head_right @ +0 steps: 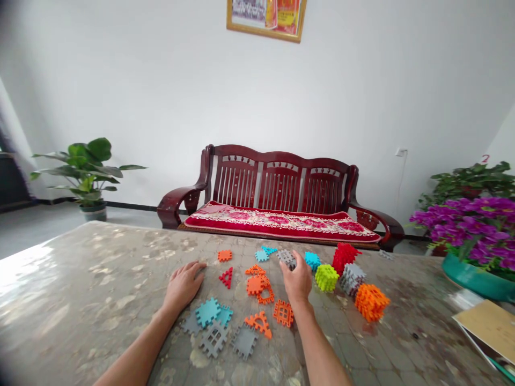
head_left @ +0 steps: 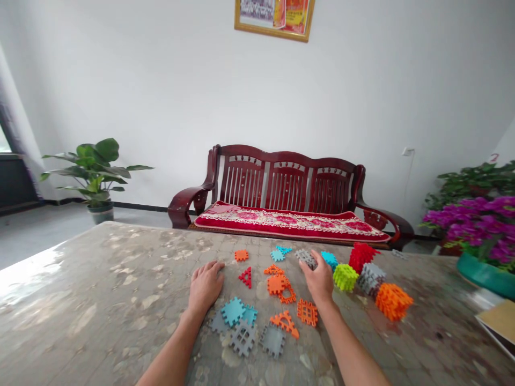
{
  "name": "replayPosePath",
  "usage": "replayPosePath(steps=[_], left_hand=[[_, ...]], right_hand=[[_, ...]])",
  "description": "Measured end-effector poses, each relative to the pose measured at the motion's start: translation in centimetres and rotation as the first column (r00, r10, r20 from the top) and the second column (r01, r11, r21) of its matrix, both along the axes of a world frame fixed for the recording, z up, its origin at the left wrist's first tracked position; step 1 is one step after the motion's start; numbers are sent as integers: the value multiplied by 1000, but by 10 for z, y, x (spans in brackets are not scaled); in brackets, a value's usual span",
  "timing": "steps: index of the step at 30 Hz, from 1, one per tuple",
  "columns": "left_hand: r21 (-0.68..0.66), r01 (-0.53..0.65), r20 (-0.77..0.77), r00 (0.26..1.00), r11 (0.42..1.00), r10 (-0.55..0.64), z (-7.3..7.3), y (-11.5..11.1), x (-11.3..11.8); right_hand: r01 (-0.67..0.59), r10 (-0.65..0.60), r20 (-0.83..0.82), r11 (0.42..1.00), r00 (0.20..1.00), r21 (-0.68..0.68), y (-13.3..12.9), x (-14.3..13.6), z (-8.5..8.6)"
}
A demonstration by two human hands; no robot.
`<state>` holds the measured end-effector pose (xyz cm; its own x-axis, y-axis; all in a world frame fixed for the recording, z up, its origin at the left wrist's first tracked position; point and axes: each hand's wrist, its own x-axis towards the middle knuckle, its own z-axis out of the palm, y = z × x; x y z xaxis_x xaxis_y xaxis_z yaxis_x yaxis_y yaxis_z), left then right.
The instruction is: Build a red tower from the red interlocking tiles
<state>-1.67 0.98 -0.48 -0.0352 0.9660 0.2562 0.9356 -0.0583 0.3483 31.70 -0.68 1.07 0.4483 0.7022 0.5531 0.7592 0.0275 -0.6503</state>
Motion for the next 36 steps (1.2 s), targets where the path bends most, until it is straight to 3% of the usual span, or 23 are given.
replayPosePath(steps=[4, 12, 18, 21, 24, 26, 28, 31, 33, 36], left_hand=[[-10, 28, -4, 1000, 1000, -28, 0, 0, -2], [-8, 42, 0, 999, 999, -42, 1, 0, -4], [-22, 37, -9, 999, 999, -38, 2, 0, -3], [-24, 33, -5, 999, 999, -33, 2, -1, -2], [-13, 28, 1, 1000, 1000, -28, 1, 0, -2], [-9, 26, 5, 1000, 1000, -26, 1, 0, -2], [-11, 26, 11, 1000, 1000, -26, 0, 1, -2], [-13, 26, 18, 999, 1000, -26, -1, 1, -2], [-8, 23, 25, 999, 1000, -23, -2, 2, -2], [1, 16, 34, 999, 1000, -16, -2, 2, -1]], right_hand=[[90, -90, 34, 996, 995, 3, -3, 8, -9], [157, -154, 111, 987, 982, -24, 2, 14, -1], [184, -173, 104, 977, 979, -109, 5, 17, -6], [201, -190, 116, 976, 975, -89, 5, 16, -7], [92, -93, 128, 996, 987, 14, 1, 7, -5], [-111, 107, 98, 993, 989, 39, -3, -7, -1], [-354, 354, 25, 935, 935, -26, -9, -25, 4], [-613, 604, -115, 754, 788, -236, -22, -56, 15], [-678, 692, -107, 644, 714, -355, -33, -75, 23], [-679, 786, 15, 543, 618, -494, -50, -95, 31]])
